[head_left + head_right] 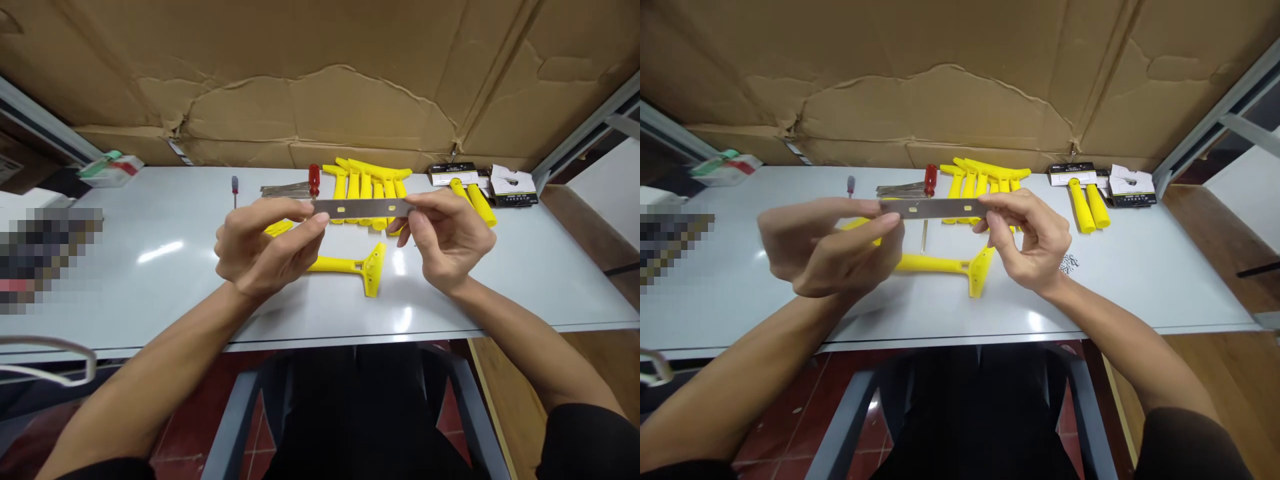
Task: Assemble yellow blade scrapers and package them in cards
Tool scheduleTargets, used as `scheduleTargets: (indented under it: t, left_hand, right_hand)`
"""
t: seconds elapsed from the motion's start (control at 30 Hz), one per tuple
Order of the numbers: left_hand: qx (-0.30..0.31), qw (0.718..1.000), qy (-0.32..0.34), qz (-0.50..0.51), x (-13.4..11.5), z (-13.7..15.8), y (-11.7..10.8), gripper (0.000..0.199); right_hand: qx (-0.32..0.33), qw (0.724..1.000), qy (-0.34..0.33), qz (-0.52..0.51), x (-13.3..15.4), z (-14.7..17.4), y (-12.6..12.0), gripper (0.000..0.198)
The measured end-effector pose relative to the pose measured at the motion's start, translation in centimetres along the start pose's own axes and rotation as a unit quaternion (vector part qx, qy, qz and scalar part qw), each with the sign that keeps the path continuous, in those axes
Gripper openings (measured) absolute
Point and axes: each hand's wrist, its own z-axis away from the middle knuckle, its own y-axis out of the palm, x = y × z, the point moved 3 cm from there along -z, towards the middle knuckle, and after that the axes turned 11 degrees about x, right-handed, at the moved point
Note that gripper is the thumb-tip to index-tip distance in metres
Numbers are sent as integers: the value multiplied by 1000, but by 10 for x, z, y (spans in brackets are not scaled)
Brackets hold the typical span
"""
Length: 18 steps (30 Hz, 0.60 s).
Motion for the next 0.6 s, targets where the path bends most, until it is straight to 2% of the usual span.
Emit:
scheduleTargets:
  t: [0.1, 0.3, 0.43, 0.6]
  left_hand:
    - [-4, 999, 35, -13, -8, -10, -2, 33]
    - [4, 997, 53, -57, -10, -16, -3, 26]
    - [28, 995, 26, -94, -7, -11, -1, 29]
    - [-2, 996, 47, -77, -9, -12, 0, 26]
  right_hand:
    - [-3, 1000, -23, 20, 3, 3, 2, 28]
    - [-1, 998, 26, 54, -1, 10, 4, 27]
    - [-8, 996, 34, 84, 0, 11, 4, 23]
    - [-23, 997, 37, 58, 3, 13, 5, 24]
